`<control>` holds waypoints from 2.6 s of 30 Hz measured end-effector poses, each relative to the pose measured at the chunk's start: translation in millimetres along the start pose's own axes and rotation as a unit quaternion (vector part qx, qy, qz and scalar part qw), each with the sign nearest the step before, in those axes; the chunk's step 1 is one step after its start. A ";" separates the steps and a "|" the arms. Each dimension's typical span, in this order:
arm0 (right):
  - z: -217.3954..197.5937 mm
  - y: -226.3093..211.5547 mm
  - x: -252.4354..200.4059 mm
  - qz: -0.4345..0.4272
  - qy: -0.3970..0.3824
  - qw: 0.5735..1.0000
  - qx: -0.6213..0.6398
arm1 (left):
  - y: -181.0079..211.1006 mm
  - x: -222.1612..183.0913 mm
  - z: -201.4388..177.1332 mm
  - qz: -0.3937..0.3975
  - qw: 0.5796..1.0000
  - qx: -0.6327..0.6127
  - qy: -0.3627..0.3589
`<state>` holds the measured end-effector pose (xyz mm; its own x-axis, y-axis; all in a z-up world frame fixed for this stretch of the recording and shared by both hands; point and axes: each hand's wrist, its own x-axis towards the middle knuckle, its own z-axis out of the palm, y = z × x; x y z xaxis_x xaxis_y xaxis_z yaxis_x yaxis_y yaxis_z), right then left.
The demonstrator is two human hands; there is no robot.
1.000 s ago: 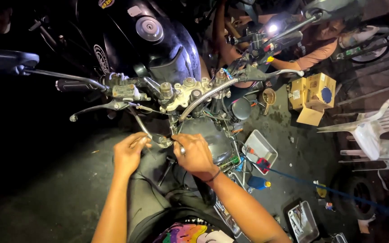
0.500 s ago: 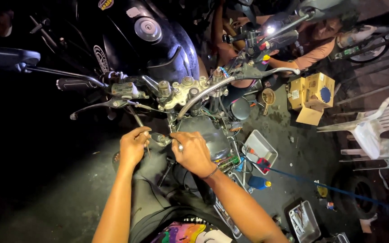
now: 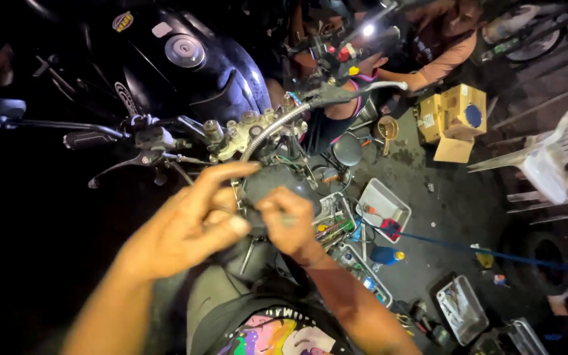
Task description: Repairing and adjusting the front headlight and wiring assembly of a motorcycle using hand tools.
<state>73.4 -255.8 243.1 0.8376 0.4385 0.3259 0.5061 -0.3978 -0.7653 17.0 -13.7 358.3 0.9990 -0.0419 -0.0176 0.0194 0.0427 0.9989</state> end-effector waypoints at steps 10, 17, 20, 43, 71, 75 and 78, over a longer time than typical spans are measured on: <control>-116.1 -10.1 -5.0 0.170 0.093 0.775 0.602 | 194.9 61.9 43.6 -0.011 0.654 0.694 -0.300; -169.4 61.4 -61.6 0.161 0.002 0.728 0.666 | 84.2 74.5 64.5 -0.119 0.678 0.677 -0.261; -169.9 97.1 -94.3 0.193 -0.001 0.725 0.661 | 0.9 107.0 45.6 -0.106 0.695 0.685 -0.191; -135.1 158.8 -145.7 0.264 -0.053 0.716 0.644 | -16.2 120.0 132.1 -0.203 0.770 0.594 -0.111; -133.6 165.9 -225.0 0.409 0.066 0.761 0.500 | -144.6 -78.6 102.9 -0.247 0.905 0.287 0.197; -138.6 118.2 -194.8 0.363 0.026 0.831 0.421 | -181.0 -82.2 85.5 -0.239 0.885 0.312 0.250; -152.5 91.1 -169.0 0.301 -0.030 0.925 0.230 | -218.9 -70.4 67.5 -0.217 0.894 0.252 0.300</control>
<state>9.3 -489.1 202.9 0.9194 0.2983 -0.2563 -0.2007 -0.2046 -0.9580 -60.3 -87.4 143.8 0.7468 0.6046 -0.2769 0.5408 -0.3099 0.7819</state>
